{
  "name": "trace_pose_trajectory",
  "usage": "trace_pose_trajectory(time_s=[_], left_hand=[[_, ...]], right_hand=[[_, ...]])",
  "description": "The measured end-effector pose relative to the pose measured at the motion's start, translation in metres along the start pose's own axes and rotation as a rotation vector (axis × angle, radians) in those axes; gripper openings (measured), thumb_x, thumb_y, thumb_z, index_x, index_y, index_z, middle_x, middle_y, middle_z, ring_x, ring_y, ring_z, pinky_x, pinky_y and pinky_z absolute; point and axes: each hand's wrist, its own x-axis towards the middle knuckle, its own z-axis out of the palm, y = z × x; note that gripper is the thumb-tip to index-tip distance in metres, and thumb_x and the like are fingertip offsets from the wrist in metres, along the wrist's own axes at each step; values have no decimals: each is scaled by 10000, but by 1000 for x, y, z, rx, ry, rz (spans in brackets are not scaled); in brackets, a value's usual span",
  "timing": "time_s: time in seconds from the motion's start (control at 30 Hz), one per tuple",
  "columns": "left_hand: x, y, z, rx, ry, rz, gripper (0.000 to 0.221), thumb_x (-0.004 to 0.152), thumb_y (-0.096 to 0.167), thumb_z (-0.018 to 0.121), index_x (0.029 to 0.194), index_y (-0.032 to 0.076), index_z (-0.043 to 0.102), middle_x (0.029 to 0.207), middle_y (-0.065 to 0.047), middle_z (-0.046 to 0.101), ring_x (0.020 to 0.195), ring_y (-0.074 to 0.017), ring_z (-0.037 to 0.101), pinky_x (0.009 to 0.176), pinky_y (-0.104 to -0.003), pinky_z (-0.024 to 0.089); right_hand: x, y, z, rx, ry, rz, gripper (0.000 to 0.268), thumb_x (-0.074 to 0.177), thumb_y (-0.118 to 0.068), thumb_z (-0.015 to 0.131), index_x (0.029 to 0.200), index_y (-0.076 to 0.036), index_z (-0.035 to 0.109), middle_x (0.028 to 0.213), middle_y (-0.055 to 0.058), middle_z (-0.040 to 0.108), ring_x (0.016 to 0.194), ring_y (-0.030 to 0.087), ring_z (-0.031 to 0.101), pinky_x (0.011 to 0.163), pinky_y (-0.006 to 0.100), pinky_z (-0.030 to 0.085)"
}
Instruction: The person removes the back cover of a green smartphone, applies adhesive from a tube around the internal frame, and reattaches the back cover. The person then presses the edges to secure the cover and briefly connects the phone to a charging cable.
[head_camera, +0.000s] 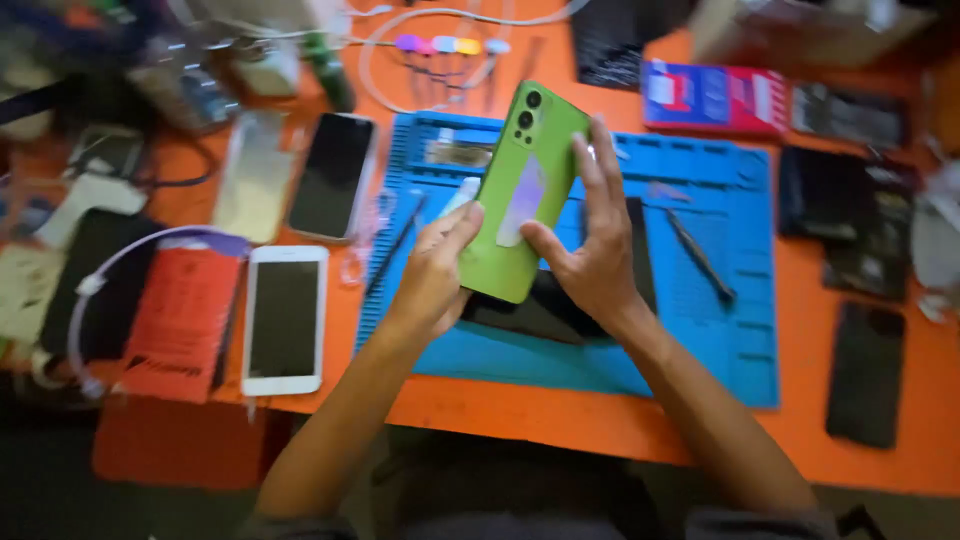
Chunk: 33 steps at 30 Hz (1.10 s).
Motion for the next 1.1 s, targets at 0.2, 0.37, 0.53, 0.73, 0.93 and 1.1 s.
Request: trace_pose_trajectory(time_s=[0.2, 0.37, 0.53, 0.73, 0.93, 1.1], left_hand=[[23, -60, 20, -119, -39, -315, 314, 1012, 283, 659, 1041, -15, 754, 919, -165, 762, 781, -286, 758, 762, -485, 629], [26, -73, 7, -73, -141, -360, 289, 1017, 236, 606, 1113, 0, 744, 949, -145, 768, 794, -279, 776, 693, -439, 657], [25, -68, -11, 28, -323, -277, 402, 1065, 154, 479, 1394, -29, 619, 1114, -185, 752, 921, -281, 763, 804, -439, 648], [27, -64, -20, 80, -274, -186, 414, 1054, 126, 502, 1425, -37, 585, 1175, -227, 731, 997, -312, 751, 831, -457, 643], [23, -53, -16, 64, -156, -89, 424, 1037, 114, 527, 1424, -50, 583, 1161, -220, 737, 982, -270, 753, 822, -435, 651], [21, -56, -15, 161, -240, -94, 407, 1049, 165, 524, 1418, 20, 618, 1109, -193, 763, 954, -264, 768, 808, -451, 662]], right_hand=[[-45, 17, -30, 492, 140, 296, 716, 1029, -47, 625, 1632, -29, 239, 1724, 169, 77, 1554, 264, 271, 1242, 428, 360], [-55, 28, -39, 549, 105, 354, 684, 1007, -33, 580, 1622, -74, 285, 1713, 145, 161, 1540, 280, 303, 1205, 420, 424], [-45, 8, -39, 599, 61, 335, 714, 986, 5, 563, 1625, -55, 250, 1717, 146, 165, 1529, 294, 359, 1146, 398, 495], [-57, 32, -27, 732, 88, 430, 796, 973, 44, 569, 1637, -80, 149, 1682, 167, 251, 1383, 354, 507, 988, 432, 603], [-57, 28, -20, 1001, 26, 543, 685, 989, -12, 452, 1626, -57, 205, 1363, 255, 609, 1201, 379, 652, 943, 511, 619], [-64, 41, -24, 1098, 125, 631, 554, 975, -47, 445, 1512, 78, 394, 1302, 325, 614, 1170, 440, 655, 992, 592, 556]])
